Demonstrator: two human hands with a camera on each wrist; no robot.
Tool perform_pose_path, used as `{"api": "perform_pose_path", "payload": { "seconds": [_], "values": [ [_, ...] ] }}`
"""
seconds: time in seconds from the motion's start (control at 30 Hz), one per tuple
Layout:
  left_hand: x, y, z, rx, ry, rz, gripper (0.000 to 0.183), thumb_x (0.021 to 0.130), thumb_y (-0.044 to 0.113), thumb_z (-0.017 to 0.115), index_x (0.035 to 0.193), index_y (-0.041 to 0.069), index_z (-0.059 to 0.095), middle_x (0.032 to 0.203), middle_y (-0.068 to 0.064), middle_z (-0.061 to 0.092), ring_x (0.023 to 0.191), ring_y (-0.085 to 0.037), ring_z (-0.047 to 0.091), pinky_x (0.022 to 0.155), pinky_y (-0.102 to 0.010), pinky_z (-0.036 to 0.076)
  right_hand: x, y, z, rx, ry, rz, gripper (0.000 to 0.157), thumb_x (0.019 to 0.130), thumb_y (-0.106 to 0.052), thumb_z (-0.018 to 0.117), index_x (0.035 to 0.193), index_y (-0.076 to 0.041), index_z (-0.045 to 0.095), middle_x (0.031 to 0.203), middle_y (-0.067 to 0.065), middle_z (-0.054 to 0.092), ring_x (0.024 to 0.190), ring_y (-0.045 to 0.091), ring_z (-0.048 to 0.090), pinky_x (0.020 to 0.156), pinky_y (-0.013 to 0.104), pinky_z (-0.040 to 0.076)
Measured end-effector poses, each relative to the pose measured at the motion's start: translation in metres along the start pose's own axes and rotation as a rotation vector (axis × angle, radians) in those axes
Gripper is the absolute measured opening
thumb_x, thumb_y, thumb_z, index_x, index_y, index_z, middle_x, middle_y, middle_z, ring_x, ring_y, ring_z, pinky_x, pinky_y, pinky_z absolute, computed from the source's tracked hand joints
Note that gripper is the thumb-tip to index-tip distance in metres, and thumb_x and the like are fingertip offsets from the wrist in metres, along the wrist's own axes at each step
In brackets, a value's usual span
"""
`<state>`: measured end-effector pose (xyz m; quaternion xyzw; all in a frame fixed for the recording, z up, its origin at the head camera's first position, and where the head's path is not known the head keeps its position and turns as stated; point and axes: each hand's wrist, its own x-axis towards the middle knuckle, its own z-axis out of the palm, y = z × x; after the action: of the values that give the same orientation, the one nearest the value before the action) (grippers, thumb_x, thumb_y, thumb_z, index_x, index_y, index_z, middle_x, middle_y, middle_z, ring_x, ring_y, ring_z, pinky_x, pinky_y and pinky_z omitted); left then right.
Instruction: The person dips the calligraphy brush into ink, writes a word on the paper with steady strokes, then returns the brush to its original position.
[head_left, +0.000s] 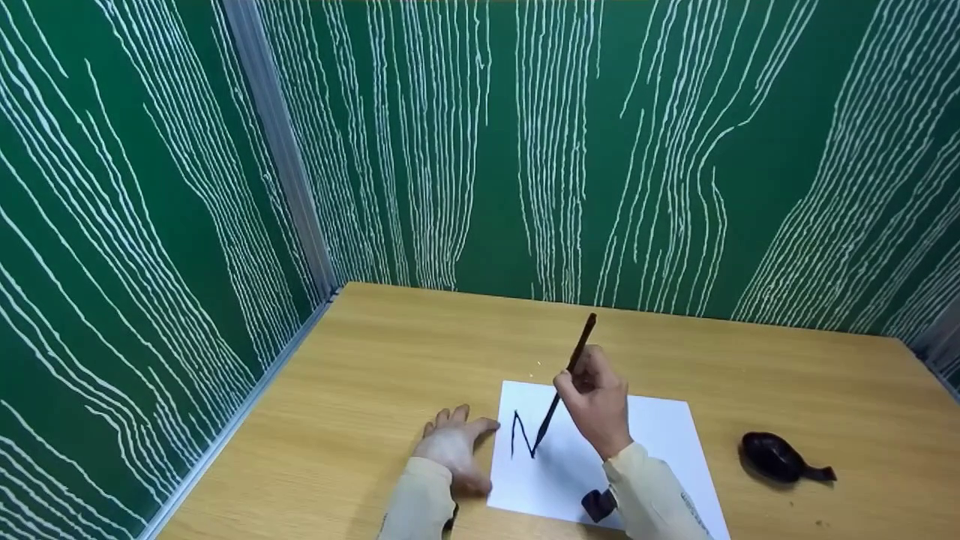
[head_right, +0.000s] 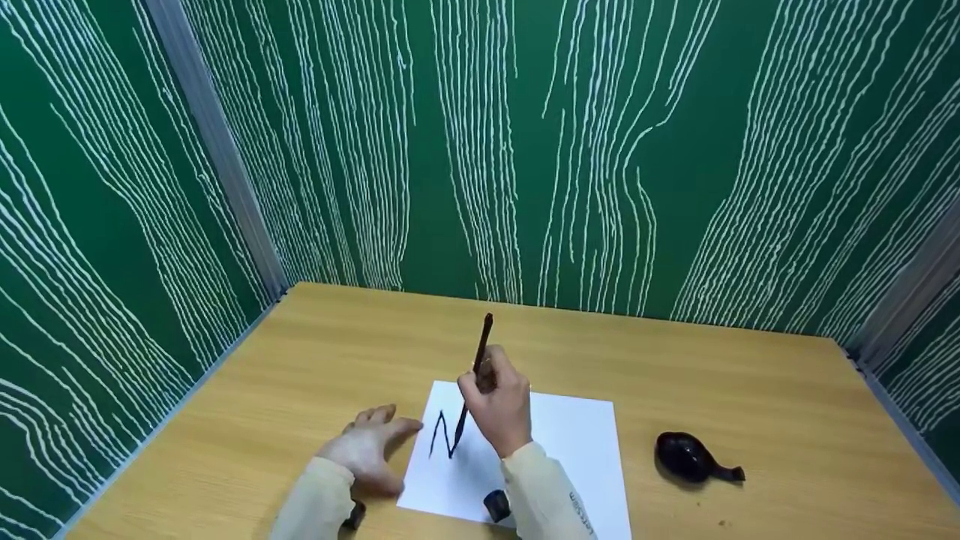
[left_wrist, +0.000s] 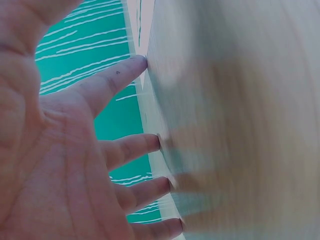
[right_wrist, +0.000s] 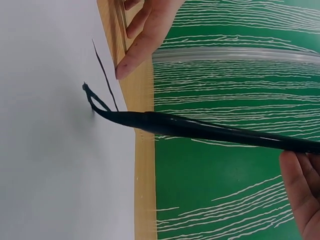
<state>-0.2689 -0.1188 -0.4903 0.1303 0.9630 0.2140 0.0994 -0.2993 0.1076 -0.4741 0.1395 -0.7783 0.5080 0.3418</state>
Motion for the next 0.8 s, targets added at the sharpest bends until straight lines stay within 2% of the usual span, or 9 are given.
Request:
{"api": "perform_pose_path", "payload": {
  "seconds": [0.17, 0.63, 0.8],
  "values": [
    [0.0001, -0.0008, -0.0008, -0.002, 0.007, 0.012, 0.1, 0.052, 0.024, 0.091, 0.147, 0.026, 0.06, 0.162, -0.024, 0.043, 0.149, -0.049, 0.038, 0.122, -0.071, 0.03, 0.0003, 0.0021, 0.0008, -0.016, 0.022, -0.011, 0.017, 0.085, 0.006, 0.064, 0.096, -0.006, 0.061, 0.072, -0.001, 0.063, 0.062, 0.005, 0.053, 0.057, 0.02, 0.048],
    [-0.0006, -0.0012, -0.0001, 0.007, -0.002, 0.005, 0.1, 0.055, 0.024, 0.092, 0.149, 0.028, 0.059, 0.164, -0.024, 0.041, 0.15, -0.051, 0.036, 0.123, -0.072, 0.029, 0.0002, 0.0077, 0.0, -0.067, 0.013, 0.073, 0.017, 0.092, 0.002, 0.065, 0.106, -0.006, 0.06, 0.08, 0.004, 0.071, 0.074, 0.008, 0.064, 0.069, 0.018, 0.056],
    [-0.0006, -0.0009, -0.0005, 0.004, -0.006, 0.003, 0.1, 0.055, 0.024, 0.092, 0.15, 0.028, 0.059, 0.164, -0.025, 0.04, 0.151, -0.051, 0.035, 0.123, -0.073, 0.028, 0.0004, 0.0091, -0.0005, -0.078, 0.007, 0.082, 0.016, 0.095, 0.003, 0.063, 0.108, -0.006, 0.06, 0.084, 0.006, 0.073, 0.082, 0.017, 0.072, 0.075, 0.017, 0.058]
  ]
}}
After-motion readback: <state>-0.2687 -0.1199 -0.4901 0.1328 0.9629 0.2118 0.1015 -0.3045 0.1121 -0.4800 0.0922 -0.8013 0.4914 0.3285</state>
